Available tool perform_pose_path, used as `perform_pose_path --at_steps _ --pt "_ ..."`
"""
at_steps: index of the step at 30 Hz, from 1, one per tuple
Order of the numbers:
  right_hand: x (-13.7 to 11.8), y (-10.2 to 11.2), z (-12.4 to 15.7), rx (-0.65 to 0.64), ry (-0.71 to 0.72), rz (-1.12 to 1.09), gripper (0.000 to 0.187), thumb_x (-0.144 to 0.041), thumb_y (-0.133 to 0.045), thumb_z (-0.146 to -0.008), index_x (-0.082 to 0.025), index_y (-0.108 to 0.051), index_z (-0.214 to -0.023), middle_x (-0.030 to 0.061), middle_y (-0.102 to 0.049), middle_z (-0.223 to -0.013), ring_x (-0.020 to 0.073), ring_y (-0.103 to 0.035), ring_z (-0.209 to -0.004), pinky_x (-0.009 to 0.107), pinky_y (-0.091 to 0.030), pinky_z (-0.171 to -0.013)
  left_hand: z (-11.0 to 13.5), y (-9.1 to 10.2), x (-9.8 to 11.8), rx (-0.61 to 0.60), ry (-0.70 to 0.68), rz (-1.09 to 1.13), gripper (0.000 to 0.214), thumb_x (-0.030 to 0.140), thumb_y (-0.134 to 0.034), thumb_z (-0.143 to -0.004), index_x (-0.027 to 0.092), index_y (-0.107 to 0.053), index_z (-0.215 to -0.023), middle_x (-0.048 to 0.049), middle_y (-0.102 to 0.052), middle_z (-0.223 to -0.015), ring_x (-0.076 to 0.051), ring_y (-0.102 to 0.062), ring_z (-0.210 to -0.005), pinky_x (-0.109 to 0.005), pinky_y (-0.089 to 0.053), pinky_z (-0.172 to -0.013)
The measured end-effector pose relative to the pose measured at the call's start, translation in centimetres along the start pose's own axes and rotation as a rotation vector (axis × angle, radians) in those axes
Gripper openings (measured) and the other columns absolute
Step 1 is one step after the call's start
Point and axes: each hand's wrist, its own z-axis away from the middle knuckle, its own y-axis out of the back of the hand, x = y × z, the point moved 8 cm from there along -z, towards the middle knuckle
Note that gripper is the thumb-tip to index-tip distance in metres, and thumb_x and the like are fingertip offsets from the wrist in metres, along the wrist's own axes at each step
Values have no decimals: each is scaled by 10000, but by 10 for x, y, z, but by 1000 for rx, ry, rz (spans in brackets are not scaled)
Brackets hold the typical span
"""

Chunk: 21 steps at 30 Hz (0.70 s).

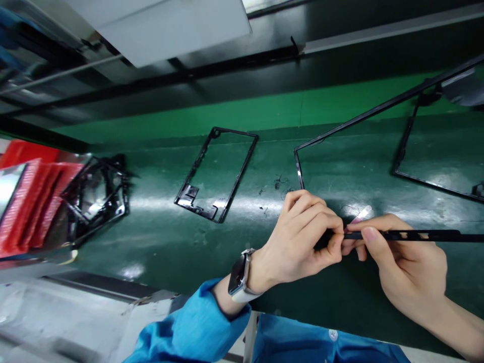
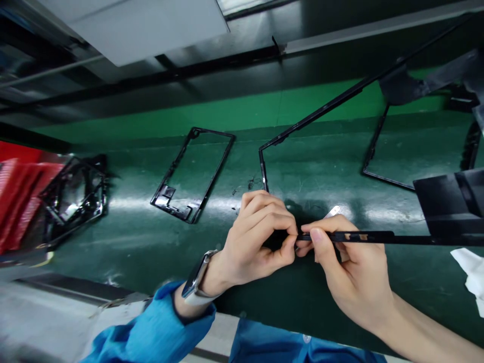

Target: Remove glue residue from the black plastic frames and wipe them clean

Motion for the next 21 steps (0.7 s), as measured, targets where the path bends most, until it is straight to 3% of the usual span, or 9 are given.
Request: perform_pose_path --at_steps 13,21 --pt "13 2 5 30 -147 -186 142 -210 -620 -1091 -235 -759 -1074 14 -730 -839 116 -732 -634 191 -616 -590 -2 5 -5 -35 82 113 141 115 -629 -921 237 -564 -948 47 -733 -846 -167 -673 -914 -413 -477 -1048" --pt "20 4 6 72 -190 -249 150 -224 -619 -1092 -224 -766 -1067 26 -728 -797 159 -757 -665 229 -618 -585 -5 14 -8 -7 108 145 137 123 -633 -939 240 -562 -936 27 -800 -979 -172 -701 -996 -457 -445 -1173"
